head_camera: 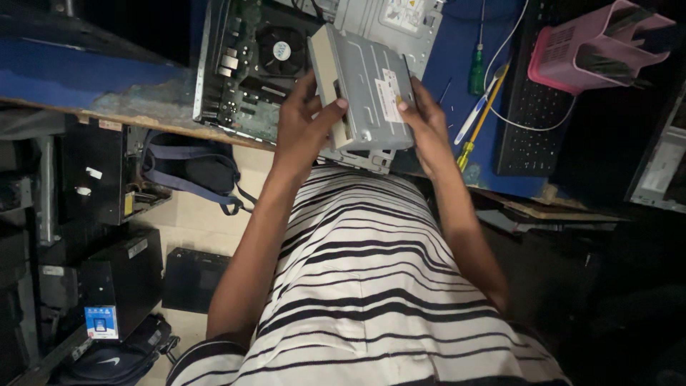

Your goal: The person removes a CD-ROM drive from a desktop computer case using a screwdriver. They unscrew the drive, disconnect cables, and remove the metal bracket to separate the drive from the case.

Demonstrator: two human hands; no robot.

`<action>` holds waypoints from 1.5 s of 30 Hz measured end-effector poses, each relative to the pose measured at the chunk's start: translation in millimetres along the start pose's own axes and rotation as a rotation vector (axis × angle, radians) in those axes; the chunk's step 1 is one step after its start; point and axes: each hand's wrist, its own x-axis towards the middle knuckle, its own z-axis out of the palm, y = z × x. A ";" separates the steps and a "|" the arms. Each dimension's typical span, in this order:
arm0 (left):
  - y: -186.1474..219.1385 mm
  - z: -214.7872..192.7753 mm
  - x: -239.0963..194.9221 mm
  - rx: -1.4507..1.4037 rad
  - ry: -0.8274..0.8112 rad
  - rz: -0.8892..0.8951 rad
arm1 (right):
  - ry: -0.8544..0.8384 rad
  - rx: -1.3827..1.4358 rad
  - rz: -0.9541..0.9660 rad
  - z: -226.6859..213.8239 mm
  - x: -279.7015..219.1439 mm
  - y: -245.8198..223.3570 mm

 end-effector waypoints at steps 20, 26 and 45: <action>-42.5 -45.1 -3.9 0.632 0.020 0.456 | 0.023 -0.423 -0.139 14.7 2.0 35.6; -61.4 -65.6 6.4 0.443 0.076 0.262 | -0.015 -0.398 -0.209 19.1 -1.6 28.0; -109.7 -74.2 47.1 0.112 0.259 0.398 | -0.159 -0.897 -0.816 127.5 58.8 -18.2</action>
